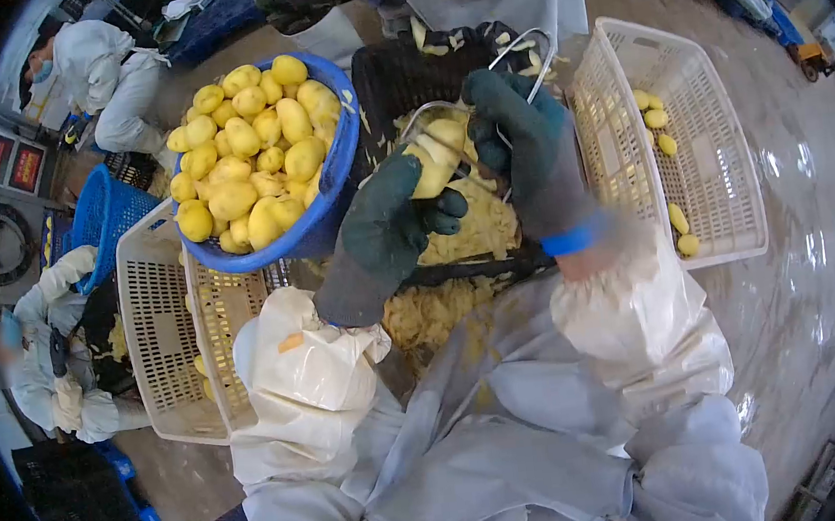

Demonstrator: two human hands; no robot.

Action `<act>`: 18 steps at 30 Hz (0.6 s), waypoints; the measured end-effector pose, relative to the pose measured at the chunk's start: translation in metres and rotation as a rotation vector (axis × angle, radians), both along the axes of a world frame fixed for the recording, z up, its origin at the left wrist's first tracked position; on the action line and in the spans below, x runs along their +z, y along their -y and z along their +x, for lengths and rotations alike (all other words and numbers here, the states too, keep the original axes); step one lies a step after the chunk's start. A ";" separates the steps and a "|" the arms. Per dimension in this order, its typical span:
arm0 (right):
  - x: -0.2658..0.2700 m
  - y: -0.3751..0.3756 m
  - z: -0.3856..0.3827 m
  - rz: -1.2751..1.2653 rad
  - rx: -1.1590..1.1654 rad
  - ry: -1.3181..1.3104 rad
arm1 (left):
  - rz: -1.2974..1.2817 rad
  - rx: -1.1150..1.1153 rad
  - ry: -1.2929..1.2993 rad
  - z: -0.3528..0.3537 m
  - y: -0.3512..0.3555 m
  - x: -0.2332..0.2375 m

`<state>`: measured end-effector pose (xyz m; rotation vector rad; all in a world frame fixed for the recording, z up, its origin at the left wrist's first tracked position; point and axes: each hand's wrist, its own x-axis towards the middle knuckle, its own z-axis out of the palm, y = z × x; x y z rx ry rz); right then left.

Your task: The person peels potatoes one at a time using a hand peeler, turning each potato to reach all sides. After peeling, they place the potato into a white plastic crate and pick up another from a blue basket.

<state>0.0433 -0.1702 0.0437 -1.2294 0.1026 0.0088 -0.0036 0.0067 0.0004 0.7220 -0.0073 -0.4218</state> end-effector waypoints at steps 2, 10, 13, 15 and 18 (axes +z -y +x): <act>-0.016 0.003 0.017 -0.052 -0.116 0.084 | -0.079 -0.044 -0.046 0.003 0.000 0.000; -0.013 0.004 0.008 -0.094 -0.107 -0.004 | -0.183 -0.002 -0.115 0.003 0.001 -0.001; -0.031 0.020 0.030 -0.047 -0.213 0.223 | -0.239 -0.020 -0.132 0.007 0.000 0.000; -0.004 0.006 0.010 -0.059 -0.171 0.201 | -0.257 -0.026 -0.043 0.006 0.003 0.003; 0.001 -0.005 -0.008 -0.010 -0.003 -0.002 | -0.113 0.120 -0.055 0.005 0.012 0.000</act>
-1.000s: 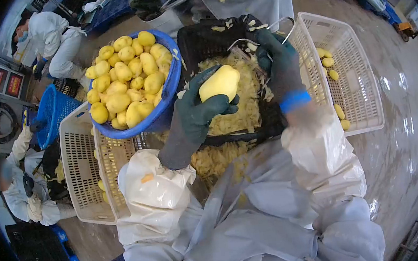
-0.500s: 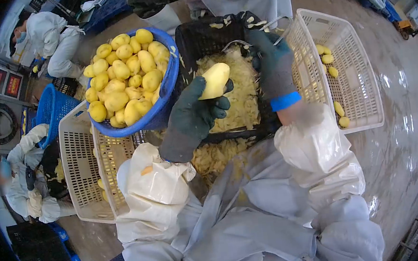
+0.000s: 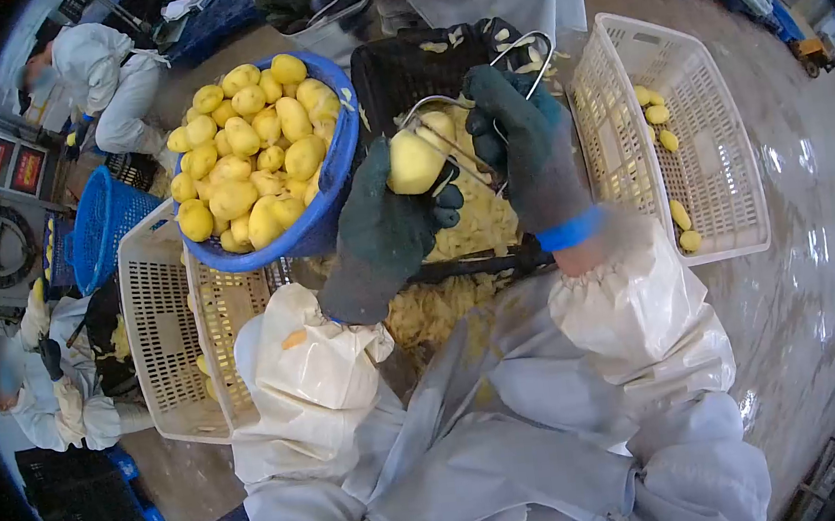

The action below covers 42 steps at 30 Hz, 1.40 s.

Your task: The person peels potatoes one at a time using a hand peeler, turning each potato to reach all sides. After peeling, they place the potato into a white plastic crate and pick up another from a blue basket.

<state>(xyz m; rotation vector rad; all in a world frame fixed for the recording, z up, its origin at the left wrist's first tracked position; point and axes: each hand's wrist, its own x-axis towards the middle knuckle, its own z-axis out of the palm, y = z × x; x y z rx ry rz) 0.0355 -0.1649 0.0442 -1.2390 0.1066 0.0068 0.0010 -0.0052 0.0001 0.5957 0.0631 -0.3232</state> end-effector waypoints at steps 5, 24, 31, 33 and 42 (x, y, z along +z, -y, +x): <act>-0.009 0.005 0.007 0.006 -0.003 0.108 | 0.382 -0.027 0.135 0.002 -0.003 -0.007; 0.007 0.019 0.019 0.109 -0.071 -0.001 | 0.324 -0.048 0.009 0.000 -0.005 0.018; -0.025 0.023 0.036 0.092 -0.167 0.001 | 0.252 -0.138 -0.079 -0.002 -0.007 0.013; -0.002 0.012 0.014 0.040 -0.069 0.066 | 0.273 -0.065 -0.155 -0.001 -0.001 0.013; 0.002 0.005 0.008 0.060 -0.008 0.050 | 0.270 -0.134 -0.002 0.003 -0.012 0.005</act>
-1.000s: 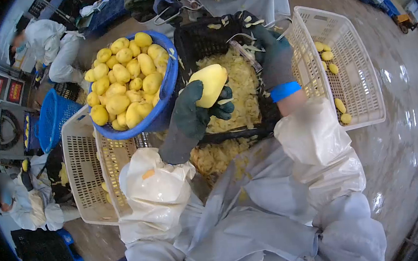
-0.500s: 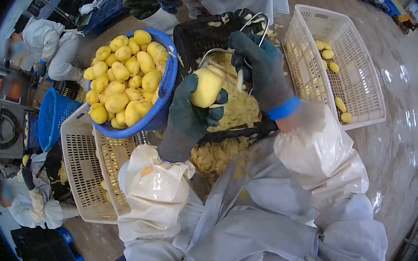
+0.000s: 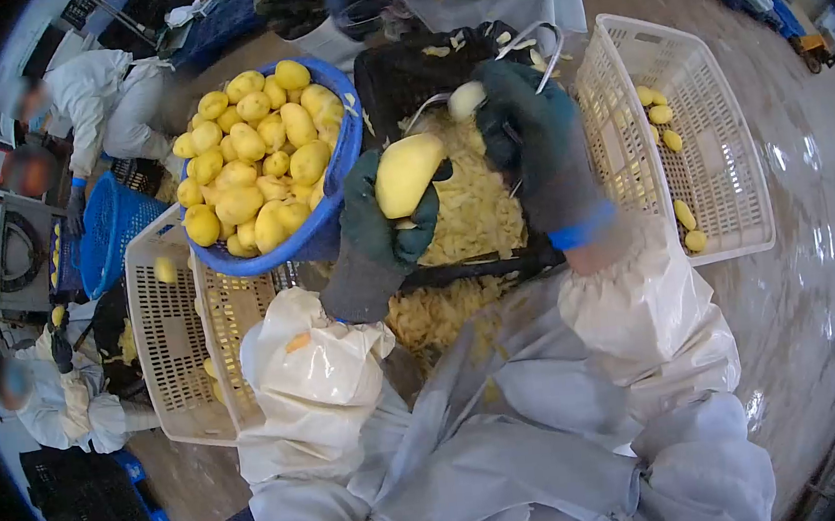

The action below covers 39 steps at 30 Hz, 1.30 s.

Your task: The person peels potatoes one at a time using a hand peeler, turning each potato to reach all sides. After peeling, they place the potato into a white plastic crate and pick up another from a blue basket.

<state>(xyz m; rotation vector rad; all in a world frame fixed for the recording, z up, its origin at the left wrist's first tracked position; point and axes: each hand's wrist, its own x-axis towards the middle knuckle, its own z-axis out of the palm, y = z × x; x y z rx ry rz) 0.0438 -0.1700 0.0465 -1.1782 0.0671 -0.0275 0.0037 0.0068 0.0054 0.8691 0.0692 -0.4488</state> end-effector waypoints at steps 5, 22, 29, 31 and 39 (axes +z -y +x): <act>-0.028 0.020 0.024 -0.139 -0.156 0.079 | 0.067 0.053 -0.044 -0.002 0.004 0.002; -0.037 0.019 0.027 0.176 -0.122 -0.025 | 0.117 0.032 0.039 -0.005 0.008 -0.001; -0.036 0.007 0.030 0.011 -0.238 0.052 | -0.279 -0.211 -0.072 -0.002 -0.009 -0.010; -0.020 0.018 0.022 0.001 -0.136 0.021 | -0.272 -0.224 -0.022 0.000 -0.006 -0.007; -0.023 0.009 0.012 0.132 0.101 -0.143 | -0.248 0.068 -0.041 0.009 -0.001 -0.029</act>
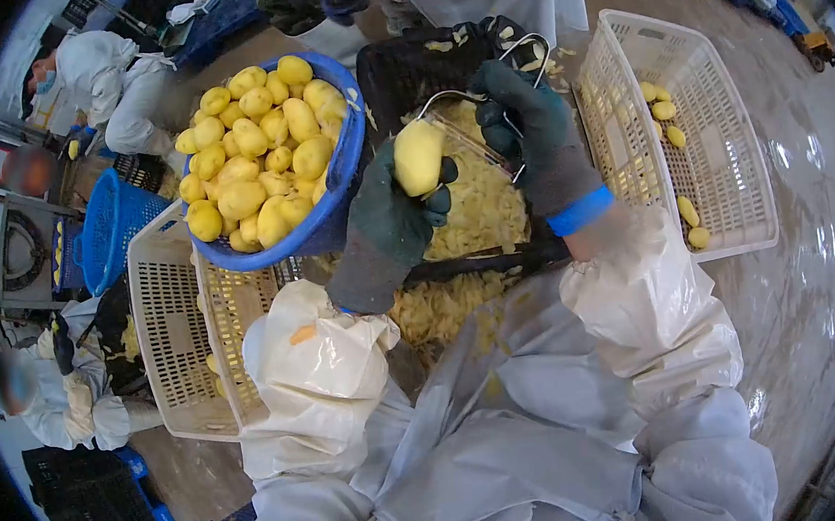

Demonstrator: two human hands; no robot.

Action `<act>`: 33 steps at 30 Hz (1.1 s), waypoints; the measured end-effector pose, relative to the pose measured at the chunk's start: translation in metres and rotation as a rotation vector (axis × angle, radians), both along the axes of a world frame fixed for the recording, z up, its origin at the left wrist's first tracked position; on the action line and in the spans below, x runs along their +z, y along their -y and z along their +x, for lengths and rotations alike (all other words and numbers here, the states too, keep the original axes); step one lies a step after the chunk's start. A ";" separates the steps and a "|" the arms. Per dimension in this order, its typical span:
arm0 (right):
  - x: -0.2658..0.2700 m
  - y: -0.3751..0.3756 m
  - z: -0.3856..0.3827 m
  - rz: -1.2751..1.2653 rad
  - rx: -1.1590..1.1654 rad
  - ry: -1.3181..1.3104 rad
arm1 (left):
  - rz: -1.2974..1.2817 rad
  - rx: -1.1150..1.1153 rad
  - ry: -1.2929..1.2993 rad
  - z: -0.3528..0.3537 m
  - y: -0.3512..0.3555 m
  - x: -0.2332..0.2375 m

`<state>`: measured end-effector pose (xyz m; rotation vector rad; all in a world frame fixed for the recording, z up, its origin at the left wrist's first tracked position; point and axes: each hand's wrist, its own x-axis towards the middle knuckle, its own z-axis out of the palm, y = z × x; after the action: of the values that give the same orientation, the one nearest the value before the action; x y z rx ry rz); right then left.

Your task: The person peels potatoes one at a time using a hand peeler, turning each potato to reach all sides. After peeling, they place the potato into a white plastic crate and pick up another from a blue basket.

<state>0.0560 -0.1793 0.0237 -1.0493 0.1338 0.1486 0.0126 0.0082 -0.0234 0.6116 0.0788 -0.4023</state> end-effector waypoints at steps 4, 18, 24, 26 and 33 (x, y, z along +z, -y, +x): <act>-0.005 0.011 0.009 0.161 0.026 0.034 | -0.044 0.038 -0.030 -0.004 0.007 0.012; -0.020 0.004 0.024 -0.158 -0.308 0.242 | -0.198 -0.372 -0.160 -0.010 0.010 0.024; -0.012 -0.005 0.006 -0.082 -0.144 -0.022 | -0.412 -0.485 -0.114 -0.013 0.007 0.015; -0.009 -0.002 0.013 -0.184 -0.311 0.173 | -0.478 -0.516 -0.105 -0.010 0.009 0.018; 0.020 -0.002 -0.013 -0.103 -0.053 0.112 | -0.142 -0.076 -0.376 -0.011 0.017 0.024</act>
<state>0.0435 -0.1770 0.0441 -1.1533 0.0683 0.0354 0.0013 -0.0088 0.0008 0.3936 0.3834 -0.5881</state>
